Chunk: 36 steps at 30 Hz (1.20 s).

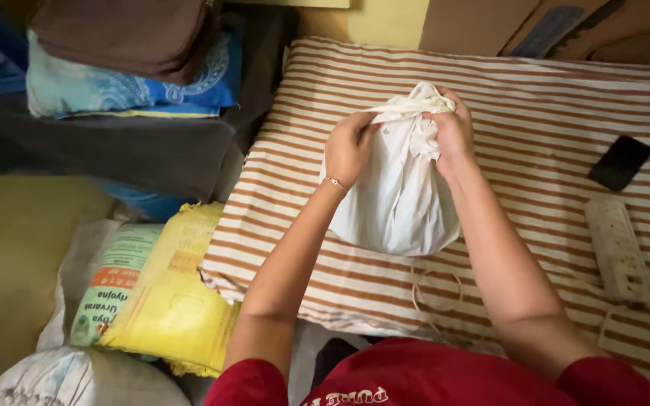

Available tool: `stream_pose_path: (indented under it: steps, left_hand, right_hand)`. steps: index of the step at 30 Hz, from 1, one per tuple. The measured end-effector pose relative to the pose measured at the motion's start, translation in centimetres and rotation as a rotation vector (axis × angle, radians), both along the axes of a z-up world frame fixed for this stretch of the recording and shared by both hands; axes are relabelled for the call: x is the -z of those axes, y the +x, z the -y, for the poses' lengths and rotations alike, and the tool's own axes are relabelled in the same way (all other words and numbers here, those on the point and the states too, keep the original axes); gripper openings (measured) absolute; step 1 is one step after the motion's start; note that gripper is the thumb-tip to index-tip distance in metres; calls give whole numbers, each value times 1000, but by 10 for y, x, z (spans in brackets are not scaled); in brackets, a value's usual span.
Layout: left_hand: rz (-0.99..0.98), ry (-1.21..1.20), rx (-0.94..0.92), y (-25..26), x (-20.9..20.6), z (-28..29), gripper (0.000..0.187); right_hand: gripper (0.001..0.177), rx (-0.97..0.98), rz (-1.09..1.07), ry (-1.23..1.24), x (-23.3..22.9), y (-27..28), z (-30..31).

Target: The person coils a green extension cord and places it into a cardboard box. They then pack a wooden spool of twine and a power strip into plastic bags, move the bags to a bed, and place the power strip into the box. Finally, they pack an orange bag and place it on the bed.

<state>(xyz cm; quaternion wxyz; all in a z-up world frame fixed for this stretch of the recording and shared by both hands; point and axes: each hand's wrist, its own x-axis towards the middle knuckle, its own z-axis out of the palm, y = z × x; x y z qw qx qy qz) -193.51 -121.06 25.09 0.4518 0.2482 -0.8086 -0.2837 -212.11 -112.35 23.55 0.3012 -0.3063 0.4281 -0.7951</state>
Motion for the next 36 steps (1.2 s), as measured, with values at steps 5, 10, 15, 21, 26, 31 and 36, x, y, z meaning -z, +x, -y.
stream_pose_path:
  steps: [5,10,15,21,26,31,36]
  left_hand:
    - [-3,-45,9,-29,4,72,18]
    - [13,-24,13,-59,7,153,18]
    - [11,44,36,-97,7,224,19]
    - [-1,-57,43,-137,54,299,14]
    - [106,105,26,-135,117,316,16]
    - [142,175,12,-139,137,311,16]
    - [285,-91,-57,-119,89,286,24]
  right_hand:
    - [41,12,10,18,-3,-22,66]
    - [45,23,-17,21,-2,-46,143]
    - [43,111,-6,50,0,-79,210]
    - [34,147,-65,23,65,-115,275]
    - [41,166,-131,265,142,-112,282]
    - [57,228,-224,316,162,-107,277]
    - [87,276,-401,527,123,-96,245]
